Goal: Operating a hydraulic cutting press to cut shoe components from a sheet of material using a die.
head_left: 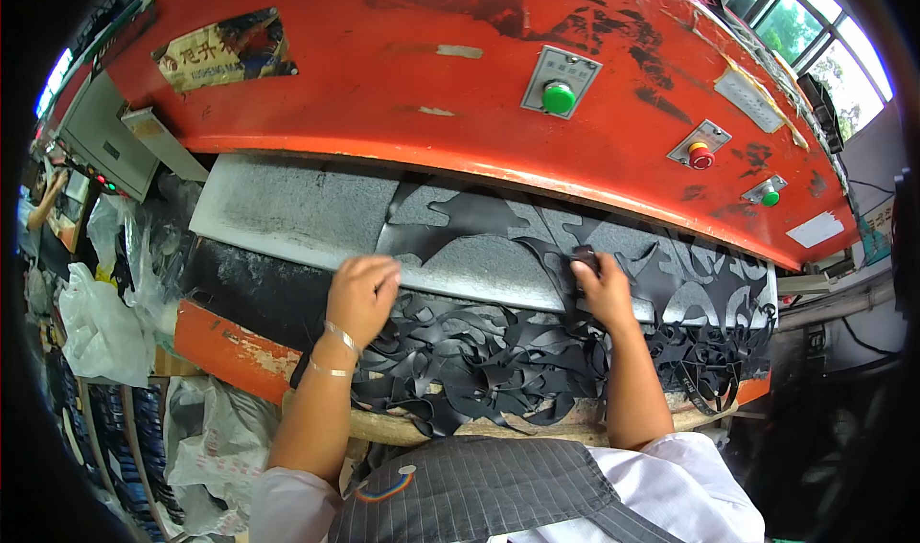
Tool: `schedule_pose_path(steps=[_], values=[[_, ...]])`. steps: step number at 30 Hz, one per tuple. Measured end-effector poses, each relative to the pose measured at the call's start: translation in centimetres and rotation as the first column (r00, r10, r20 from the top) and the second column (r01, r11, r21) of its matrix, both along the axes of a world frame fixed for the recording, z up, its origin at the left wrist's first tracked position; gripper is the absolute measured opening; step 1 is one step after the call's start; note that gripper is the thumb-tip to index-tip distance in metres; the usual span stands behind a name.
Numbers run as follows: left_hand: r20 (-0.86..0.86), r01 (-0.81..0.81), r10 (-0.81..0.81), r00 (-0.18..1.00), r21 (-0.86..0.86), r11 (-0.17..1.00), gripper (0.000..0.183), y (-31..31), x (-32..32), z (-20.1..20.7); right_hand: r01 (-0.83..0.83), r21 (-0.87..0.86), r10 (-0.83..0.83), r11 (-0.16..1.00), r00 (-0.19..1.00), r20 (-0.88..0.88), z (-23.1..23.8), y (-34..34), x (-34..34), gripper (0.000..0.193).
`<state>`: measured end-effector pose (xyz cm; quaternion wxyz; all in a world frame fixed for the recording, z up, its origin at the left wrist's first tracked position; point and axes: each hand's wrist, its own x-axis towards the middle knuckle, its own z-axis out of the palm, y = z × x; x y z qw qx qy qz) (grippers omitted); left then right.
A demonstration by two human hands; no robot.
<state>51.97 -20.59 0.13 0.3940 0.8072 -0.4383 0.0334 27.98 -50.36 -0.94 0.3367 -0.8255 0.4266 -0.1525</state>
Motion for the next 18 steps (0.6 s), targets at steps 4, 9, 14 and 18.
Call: schedule_pose_path(steps=[4,9,14,18], values=[[0.143,-0.057,0.066,0.988,-0.070,0.996,0.021,-1.7,2.0,-3.2,0.211,-0.173,-0.148,0.962,0.937,0.316,-1.0,-0.9,-2.8,0.042],[0.115,-0.093,0.102,0.988,-0.082,0.992,0.044,-0.1,2.6,-5.2,-0.399,-0.269,0.460,0.876,0.860,0.221,2.9,9.4,9.8,0.046],[0.038,-0.084,0.090,0.995,-0.139,0.987,0.073,-0.5,1.6,-5.4,-0.560,-0.447,0.653,0.698,0.754,0.075,0.6,11.5,17.0,0.053],[0.028,-0.099,0.106,0.994,-0.181,0.978,0.070,0.4,1.6,-5.6,-0.650,-0.450,0.745,0.613,0.664,0.056,0.4,11.3,16.9,0.056]])
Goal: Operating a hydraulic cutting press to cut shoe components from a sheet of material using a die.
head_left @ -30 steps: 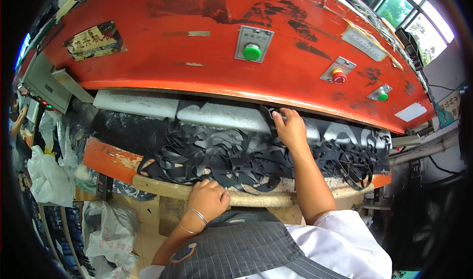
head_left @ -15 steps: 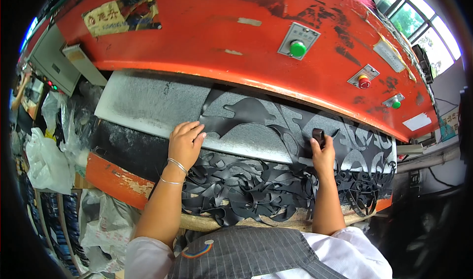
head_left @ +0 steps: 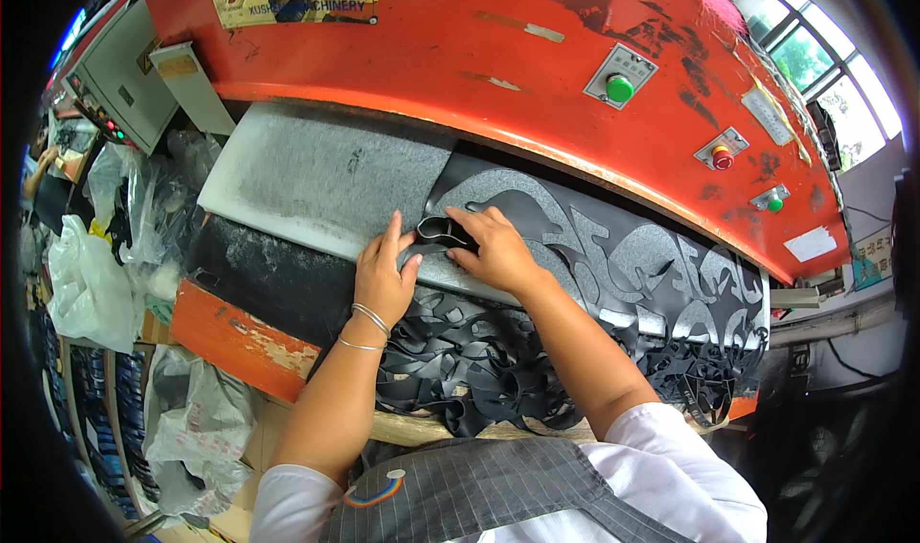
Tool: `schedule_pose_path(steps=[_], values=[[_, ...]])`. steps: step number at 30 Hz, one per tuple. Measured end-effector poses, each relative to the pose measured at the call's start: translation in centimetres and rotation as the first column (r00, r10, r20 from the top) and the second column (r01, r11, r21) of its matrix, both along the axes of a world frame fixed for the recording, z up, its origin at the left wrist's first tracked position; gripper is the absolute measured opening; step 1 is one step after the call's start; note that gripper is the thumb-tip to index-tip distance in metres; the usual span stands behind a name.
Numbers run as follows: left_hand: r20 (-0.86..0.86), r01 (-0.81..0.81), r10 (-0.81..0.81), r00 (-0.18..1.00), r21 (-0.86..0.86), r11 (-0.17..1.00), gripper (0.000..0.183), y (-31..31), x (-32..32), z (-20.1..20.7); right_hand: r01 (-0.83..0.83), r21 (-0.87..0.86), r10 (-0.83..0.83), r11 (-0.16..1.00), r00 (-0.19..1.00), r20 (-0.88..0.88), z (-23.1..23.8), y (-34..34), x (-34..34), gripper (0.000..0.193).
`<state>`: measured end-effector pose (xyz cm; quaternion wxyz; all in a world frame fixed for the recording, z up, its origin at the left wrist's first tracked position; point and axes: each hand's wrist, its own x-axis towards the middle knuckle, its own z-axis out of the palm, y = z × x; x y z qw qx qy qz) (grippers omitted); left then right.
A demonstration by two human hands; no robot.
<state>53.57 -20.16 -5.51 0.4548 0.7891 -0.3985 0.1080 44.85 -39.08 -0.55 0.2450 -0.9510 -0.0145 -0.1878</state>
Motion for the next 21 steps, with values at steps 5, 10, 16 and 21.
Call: schedule_pose_path(steps=[5,10,16,21], values=[[0.017,0.011,-0.011,1.000,0.016,1.000,0.068,-0.2,0.0,0.2,-0.019,0.061,0.019,0.998,1.000,-0.001,-0.6,-1.3,-0.5,0.054],[0.068,-0.009,0.009,0.998,-0.003,1.000,0.061,-0.3,0.6,-0.2,0.011,0.021,-0.012,1.000,1.000,0.021,-0.2,-0.8,-0.3,0.055],[-0.202,-0.061,0.037,0.979,-0.114,0.992,0.058,-1.2,-0.1,1.3,0.031,0.136,-0.056,0.990,0.982,0.180,0.7,-3.3,-3.7,0.077],[-0.462,-0.034,-0.056,0.885,-0.184,0.982,0.027,-4.4,-0.5,6.0,0.523,0.398,-0.653,0.754,0.531,0.540,7.0,-12.8,-14.6,0.065]])
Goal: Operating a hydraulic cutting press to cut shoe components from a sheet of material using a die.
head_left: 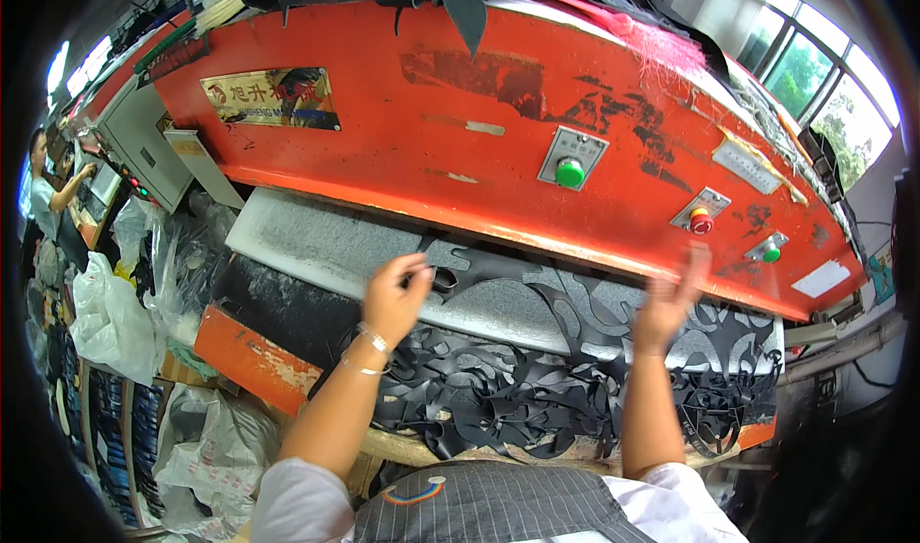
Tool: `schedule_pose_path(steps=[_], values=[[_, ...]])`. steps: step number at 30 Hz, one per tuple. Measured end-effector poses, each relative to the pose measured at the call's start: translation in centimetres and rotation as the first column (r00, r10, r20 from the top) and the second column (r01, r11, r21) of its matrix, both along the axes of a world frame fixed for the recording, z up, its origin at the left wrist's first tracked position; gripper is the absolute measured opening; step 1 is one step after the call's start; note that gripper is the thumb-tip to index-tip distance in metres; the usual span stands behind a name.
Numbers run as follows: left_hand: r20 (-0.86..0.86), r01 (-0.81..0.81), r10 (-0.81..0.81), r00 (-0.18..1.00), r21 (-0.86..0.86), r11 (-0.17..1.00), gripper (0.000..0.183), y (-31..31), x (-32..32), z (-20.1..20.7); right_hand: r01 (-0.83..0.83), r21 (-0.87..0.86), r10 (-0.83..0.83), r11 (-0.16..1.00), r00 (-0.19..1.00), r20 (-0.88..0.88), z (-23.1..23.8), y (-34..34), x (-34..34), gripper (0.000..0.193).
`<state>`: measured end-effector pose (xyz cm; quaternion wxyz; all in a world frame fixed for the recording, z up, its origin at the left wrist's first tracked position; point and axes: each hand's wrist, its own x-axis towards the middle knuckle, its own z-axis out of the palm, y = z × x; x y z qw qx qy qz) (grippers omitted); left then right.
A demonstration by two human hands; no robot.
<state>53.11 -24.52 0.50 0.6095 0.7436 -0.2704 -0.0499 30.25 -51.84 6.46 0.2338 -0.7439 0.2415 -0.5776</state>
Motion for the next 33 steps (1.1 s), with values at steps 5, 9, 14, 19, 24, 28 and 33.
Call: schedule_pose_path(steps=[5,9,14,19,24,28,33], values=[[0.240,0.498,-0.492,0.837,0.039,0.866,0.020,-10.9,-3.5,9.3,0.619,-0.139,-0.606,0.773,0.785,0.126,5.9,-17.5,-10.4,0.060],[0.462,0.492,-0.509,0.726,0.168,0.854,0.033,-17.2,-4.0,14.5,0.695,-0.013,-0.690,0.718,0.715,0.111,7.0,-22.5,-11.5,0.073],[0.563,0.299,-0.332,0.757,0.153,0.942,0.035,-18.5,-2.6,13.3,0.614,0.110,-0.623,0.782,0.779,0.078,7.4,-22.1,-10.0,0.078],[0.351,0.256,-0.459,0.816,0.492,0.832,0.034,-5.9,-5.7,7.1,0.350,0.314,-0.440,0.883,0.848,0.294,7.4,-18.5,-11.2,0.073],[0.156,0.234,-0.457,0.876,0.692,0.683,0.025,6.0,-8.5,3.5,0.177,-0.035,-0.167,0.984,0.969,0.183,5.3,-9.6,-7.6,0.038],[0.242,0.113,-0.378,0.894,0.694,0.711,0.020,6.8,-10.3,3.2,-0.223,-0.008,0.215,0.975,0.947,-0.237,-0.3,7.1,3.0,0.047],[0.551,-0.096,-0.178,0.815,0.431,0.897,0.034,7.6,-11.0,-1.3,-0.928,-0.028,0.863,0.372,0.357,-0.357,-0.7,22.5,8.9,0.042]])
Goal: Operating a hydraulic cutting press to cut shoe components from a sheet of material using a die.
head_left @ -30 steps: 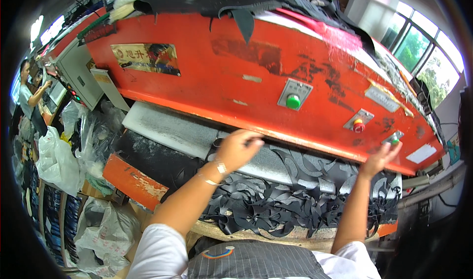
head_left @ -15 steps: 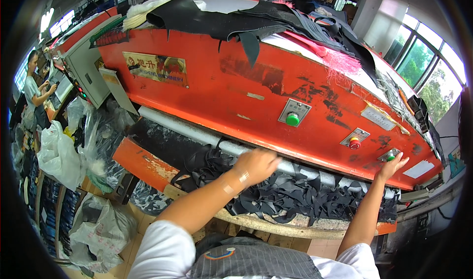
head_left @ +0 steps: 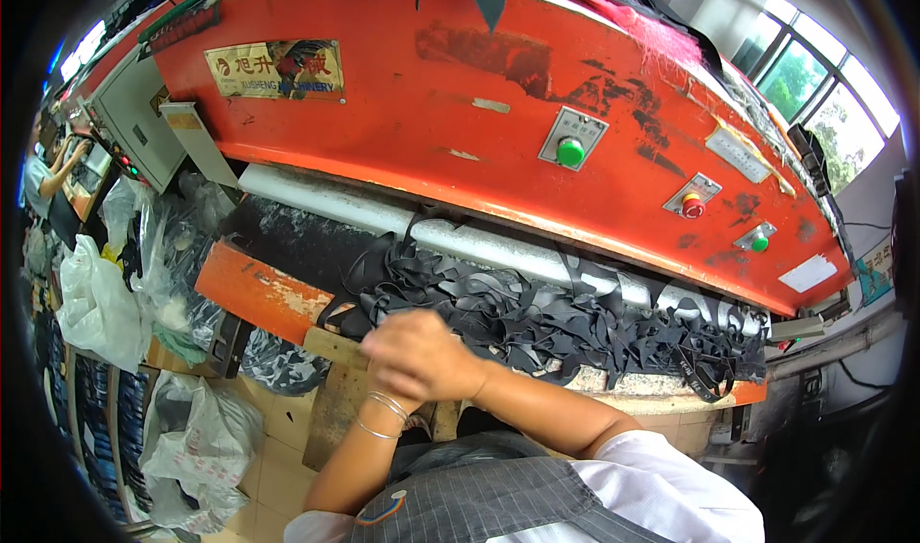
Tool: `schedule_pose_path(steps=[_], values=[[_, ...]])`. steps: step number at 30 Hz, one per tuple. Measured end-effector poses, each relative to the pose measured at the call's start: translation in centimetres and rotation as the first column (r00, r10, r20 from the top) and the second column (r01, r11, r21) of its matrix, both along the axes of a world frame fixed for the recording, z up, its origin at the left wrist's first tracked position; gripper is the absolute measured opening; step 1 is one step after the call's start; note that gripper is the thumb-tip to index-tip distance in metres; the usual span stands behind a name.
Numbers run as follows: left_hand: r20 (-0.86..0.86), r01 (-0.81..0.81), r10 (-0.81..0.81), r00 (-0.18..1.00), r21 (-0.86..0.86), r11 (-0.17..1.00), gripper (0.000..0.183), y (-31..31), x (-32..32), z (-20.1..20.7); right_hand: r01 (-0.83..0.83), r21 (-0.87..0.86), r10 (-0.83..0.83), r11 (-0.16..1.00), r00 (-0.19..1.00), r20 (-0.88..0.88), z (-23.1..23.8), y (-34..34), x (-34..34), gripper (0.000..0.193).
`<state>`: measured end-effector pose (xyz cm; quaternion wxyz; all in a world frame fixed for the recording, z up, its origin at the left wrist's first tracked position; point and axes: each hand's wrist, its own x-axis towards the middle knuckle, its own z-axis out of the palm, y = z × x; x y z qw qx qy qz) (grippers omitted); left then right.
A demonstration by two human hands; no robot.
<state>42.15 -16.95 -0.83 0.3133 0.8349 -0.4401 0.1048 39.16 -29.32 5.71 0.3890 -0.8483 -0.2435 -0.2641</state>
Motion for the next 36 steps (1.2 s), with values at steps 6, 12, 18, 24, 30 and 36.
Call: schedule_pose_path(steps=[6,12,18,24,30,36], values=[[-0.367,0.238,-0.075,0.927,0.423,0.874,0.029,2.2,-1.3,4.4,0.333,-0.182,-0.366,0.925,0.908,-0.202,-1.9,-4.3,0.6,0.053],[-0.323,0.121,-0.028,0.946,0.271,0.955,0.020,-0.2,2.3,5.4,0.655,-0.334,-0.731,0.678,0.644,-0.223,-5.0,-6.1,4.3,0.059],[-0.113,0.026,0.014,0.993,0.339,0.940,0.044,0.5,4.2,1.8,0.603,-0.154,-0.622,0.783,0.752,-0.218,-7.3,-3.3,1.7,0.043],[-0.169,0.036,-0.001,0.986,0.202,0.979,0.046,1.9,3.6,-0.8,0.796,-0.110,-0.795,0.595,0.562,-0.230,-6.1,-9.5,-0.3,0.042],[-0.227,0.066,-0.038,0.973,0.117,0.991,0.045,1.9,3.9,-1.1,0.726,-0.235,-0.760,0.646,0.584,-0.286,-7.8,-10.9,0.4,0.046],[-0.241,0.064,-0.044,0.970,0.073,0.995,0.039,2.1,4.7,-1.4,0.687,-0.314,-0.753,0.655,0.625,-0.205,-8.5,-11.5,-1.5,0.055]])
